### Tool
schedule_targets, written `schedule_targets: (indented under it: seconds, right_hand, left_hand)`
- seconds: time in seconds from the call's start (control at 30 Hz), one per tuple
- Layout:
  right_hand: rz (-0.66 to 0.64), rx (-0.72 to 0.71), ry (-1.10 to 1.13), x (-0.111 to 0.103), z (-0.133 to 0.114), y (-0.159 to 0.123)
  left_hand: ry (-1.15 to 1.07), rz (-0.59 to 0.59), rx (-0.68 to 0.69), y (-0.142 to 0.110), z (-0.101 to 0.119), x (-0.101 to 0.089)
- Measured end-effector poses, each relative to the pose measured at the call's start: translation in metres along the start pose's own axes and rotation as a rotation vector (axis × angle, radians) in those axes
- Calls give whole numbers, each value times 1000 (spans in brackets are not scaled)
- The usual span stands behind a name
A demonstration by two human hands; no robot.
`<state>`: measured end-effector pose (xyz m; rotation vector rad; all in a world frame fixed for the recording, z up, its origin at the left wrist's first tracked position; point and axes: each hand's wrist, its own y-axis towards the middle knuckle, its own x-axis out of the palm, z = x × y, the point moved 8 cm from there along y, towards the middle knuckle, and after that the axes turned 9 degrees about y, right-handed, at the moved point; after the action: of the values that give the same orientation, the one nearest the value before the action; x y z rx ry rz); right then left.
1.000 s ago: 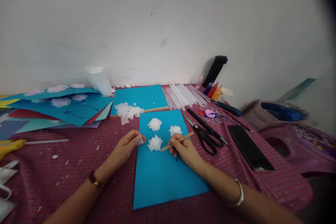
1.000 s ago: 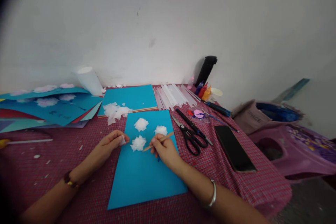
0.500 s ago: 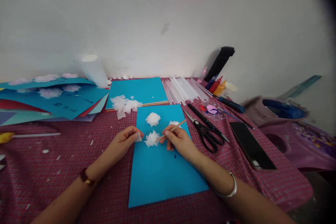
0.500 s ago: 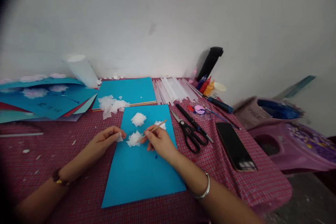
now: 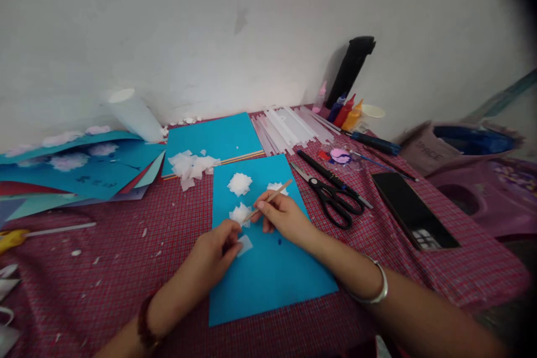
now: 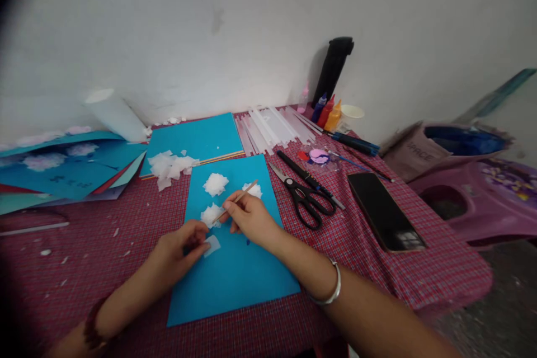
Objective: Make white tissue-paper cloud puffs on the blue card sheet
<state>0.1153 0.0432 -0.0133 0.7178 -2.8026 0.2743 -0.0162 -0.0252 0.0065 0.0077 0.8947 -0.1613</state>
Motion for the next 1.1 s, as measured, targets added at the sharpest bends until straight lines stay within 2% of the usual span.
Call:
schedule_targets:
  seconds: [0.17,0.37,0.7,0.93,1.1]
  right_hand:
    - [2,7,33,0,-1,-1]
    - [148,-11,131,-14,-7,-9]
    - [40,-16,-11,0,-2,-14]
    - [26,-55,-72,3,-2,-16]
    - [8,-111,-151,2,-2,-17]
  left_hand:
    - [134,96,77,10,-6,1]
    - [50,140,59,16,-11,-1]
    - [-85,185,-34,24,-15,-3]
    - [-105,194,-26,25,-14,-4]
    - [-66,176,45,23,-7,-8]
